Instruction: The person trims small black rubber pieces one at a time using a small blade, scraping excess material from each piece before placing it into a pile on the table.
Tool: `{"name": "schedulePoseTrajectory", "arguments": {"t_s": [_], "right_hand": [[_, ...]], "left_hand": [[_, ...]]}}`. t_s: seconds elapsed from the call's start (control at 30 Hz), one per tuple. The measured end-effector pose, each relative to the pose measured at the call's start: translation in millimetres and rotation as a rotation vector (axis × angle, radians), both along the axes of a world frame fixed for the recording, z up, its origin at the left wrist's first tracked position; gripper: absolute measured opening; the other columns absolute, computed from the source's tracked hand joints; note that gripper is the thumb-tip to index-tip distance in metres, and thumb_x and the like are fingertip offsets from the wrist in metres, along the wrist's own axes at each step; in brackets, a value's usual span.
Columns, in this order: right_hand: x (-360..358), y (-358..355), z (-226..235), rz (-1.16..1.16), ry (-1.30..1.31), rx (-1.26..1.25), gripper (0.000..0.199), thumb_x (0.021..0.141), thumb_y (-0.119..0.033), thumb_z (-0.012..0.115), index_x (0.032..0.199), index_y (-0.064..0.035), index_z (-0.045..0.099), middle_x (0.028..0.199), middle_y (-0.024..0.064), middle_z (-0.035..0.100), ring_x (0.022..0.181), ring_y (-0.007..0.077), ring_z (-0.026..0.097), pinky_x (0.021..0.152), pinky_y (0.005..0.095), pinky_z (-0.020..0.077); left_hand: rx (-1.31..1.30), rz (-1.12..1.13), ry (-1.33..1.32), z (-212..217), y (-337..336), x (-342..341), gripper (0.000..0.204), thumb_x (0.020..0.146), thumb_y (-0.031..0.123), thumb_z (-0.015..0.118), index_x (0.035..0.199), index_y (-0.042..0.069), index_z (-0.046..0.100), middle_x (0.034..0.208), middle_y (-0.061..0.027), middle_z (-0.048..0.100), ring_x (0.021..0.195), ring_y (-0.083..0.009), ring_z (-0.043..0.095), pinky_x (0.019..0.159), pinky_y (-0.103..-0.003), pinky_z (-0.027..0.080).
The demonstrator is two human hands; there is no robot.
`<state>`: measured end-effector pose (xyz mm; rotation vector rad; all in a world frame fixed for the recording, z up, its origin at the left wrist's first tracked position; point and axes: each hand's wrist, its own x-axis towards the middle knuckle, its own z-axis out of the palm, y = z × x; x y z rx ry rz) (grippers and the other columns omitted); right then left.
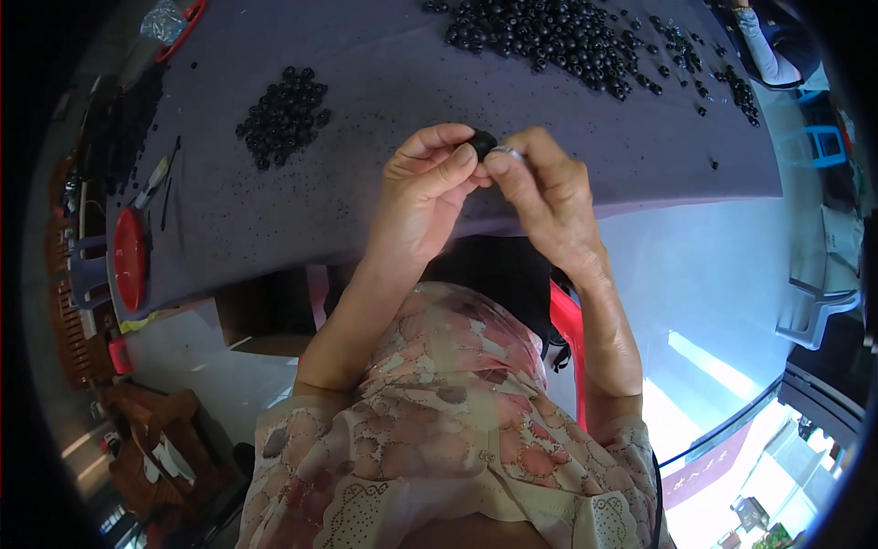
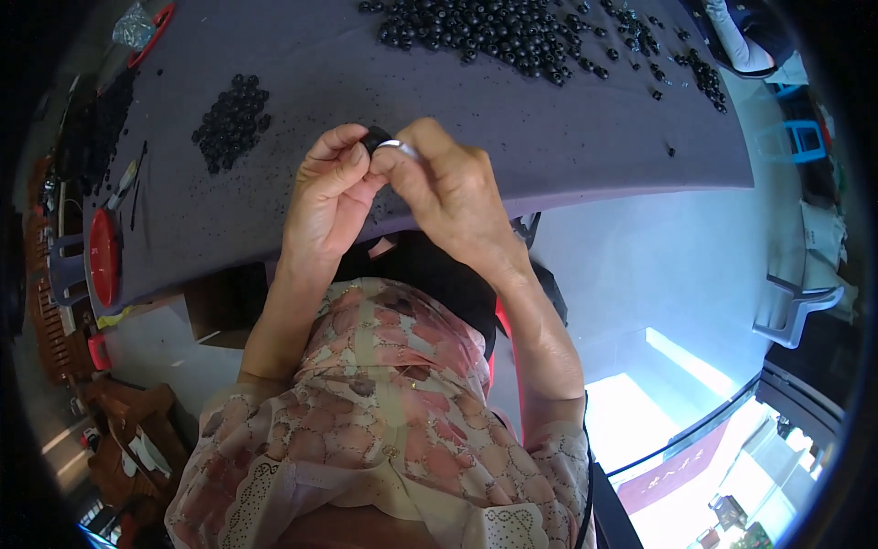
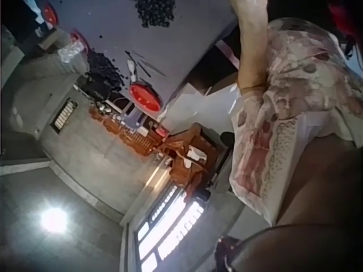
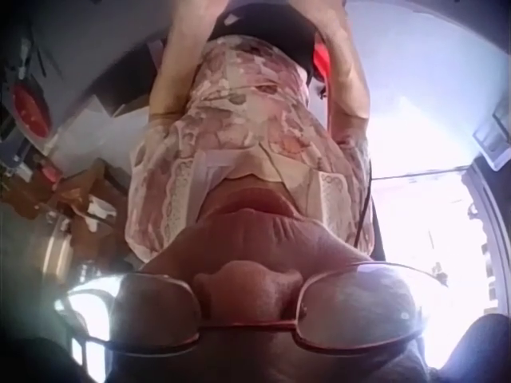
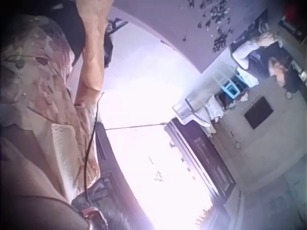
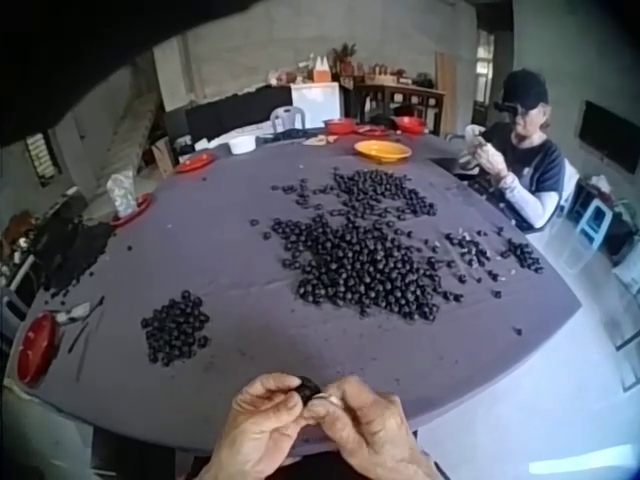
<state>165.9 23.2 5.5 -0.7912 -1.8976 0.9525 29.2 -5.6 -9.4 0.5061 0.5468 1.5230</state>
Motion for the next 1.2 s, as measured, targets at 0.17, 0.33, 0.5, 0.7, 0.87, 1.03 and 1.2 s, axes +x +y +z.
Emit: {"name": "schedulePoseTrajectory", "arguments": {"t_s": [0.17, 0.33, 0.5, 0.7, 0.87, 1.03, 1.2], "right_hand": [[13.8, 1.9, 14.9, 0.088, 0.788, -0.619, 0.018, 0.087, -0.024, 0.043, 0.090, -0.0069, 0.048, 0.059, 0.0002, 0.041, 0.044, 0.0067, 0.034, 0.040, 0.0208, 0.0288], [30.0, 15.0, 8.3, 0.393, 1.096, -0.743, 0.020, 0.085, -0.023, 0.048, 0.093, -0.0050, 0.046, 0.062, -0.0013, 0.036, 0.046, 0.0045, 0.030, 0.040, 0.0194, 0.0265], [13.6, 11.3, 3.9, 0.056, 0.687, -0.778, 0.011, 0.082, -0.014, 0.051, 0.085, -0.0042, 0.047, 0.058, -0.0007, 0.037, 0.044, 0.0057, 0.031, 0.039, 0.0197, 0.0260], [-2.0, 5.8, 5.5, -0.083, 0.402, -0.727, 0.014, 0.078, -0.008, 0.056, 0.089, -0.0014, 0.049, 0.053, -0.0006, 0.043, 0.041, 0.0051, 0.035, 0.038, 0.0189, 0.0273], [-0.4, 2.6, 4.9, -0.020, 0.282, -0.573, 0.020, 0.075, -0.004, 0.058, 0.095, -0.0001, 0.056, 0.064, -0.0012, 0.050, 0.046, 0.0032, 0.039, 0.040, 0.0164, 0.0289], [-8.3, -5.7, 5.9, -0.079, 0.198, -0.388, 0.017, 0.074, -0.004, 0.061, 0.091, -0.0014, 0.059, 0.063, -0.0045, 0.050, 0.051, 0.0005, 0.038, 0.043, 0.0148, 0.0287], [-11.0, -6.3, 1.3, -0.247, -0.039, -0.133, 0.010, 0.073, -0.004, 0.062, 0.083, -0.0031, 0.059, 0.059, -0.0056, 0.051, 0.047, -0.0006, 0.036, 0.041, 0.0152, 0.0273]], "left_hand": [[0.021, -0.050, -0.052, -0.4, 1.1, -6.5, 0.015, 0.079, 0.001, 0.053, 0.094, 0.003, 0.055, 0.080, -0.0080, 0.059, 0.071, -0.0155, 0.056, 0.068, -0.029, 0.045], [0.025, -0.085, -0.069, -3.7, 3.0, -4.4, 0.016, 0.080, 0.003, 0.052, 0.096, 0.003, 0.055, 0.081, -0.0077, 0.058, 0.071, -0.0152, 0.055, 0.068, -0.029, 0.045], [-0.007, -0.058, -0.034, -2.0, 2.7, -5.7, 0.019, 0.081, 0.003, 0.050, 0.100, 0.001, 0.055, 0.079, -0.0079, 0.058, 0.072, -0.0160, 0.056, 0.069, -0.030, 0.045], [0.028, -0.130, -0.072, -6.2, 4.3, -3.0, 0.019, 0.080, 0.001, 0.051, 0.098, 0.001, 0.054, 0.075, -0.0087, 0.058, 0.066, -0.0155, 0.056, 0.064, -0.027, 0.047], [-0.034, -0.162, -0.170, -8.5, 4.0, -3.3, 0.017, 0.079, 0.000, 0.053, 0.095, 0.003, 0.054, 0.071, -0.0064, 0.057, 0.062, -0.0134, 0.055, 0.060, -0.025, 0.046], [-0.110, -0.213, -0.201, -12.1, 4.9, -0.9, 0.010, 0.079, 0.002, 0.054, 0.089, 0.004, 0.055, 0.070, -0.0055, 0.056, 0.059, -0.0121, 0.054, 0.056, -0.025, 0.045], [-0.189, -0.205, -0.224, -20.0, 6.8, -1.2, 0.007, 0.079, 0.005, 0.054, 0.086, 0.006, 0.055, 0.074, -0.0047, 0.056, 0.063, -0.0134, 0.053, 0.063, -0.026, 0.044]]}}
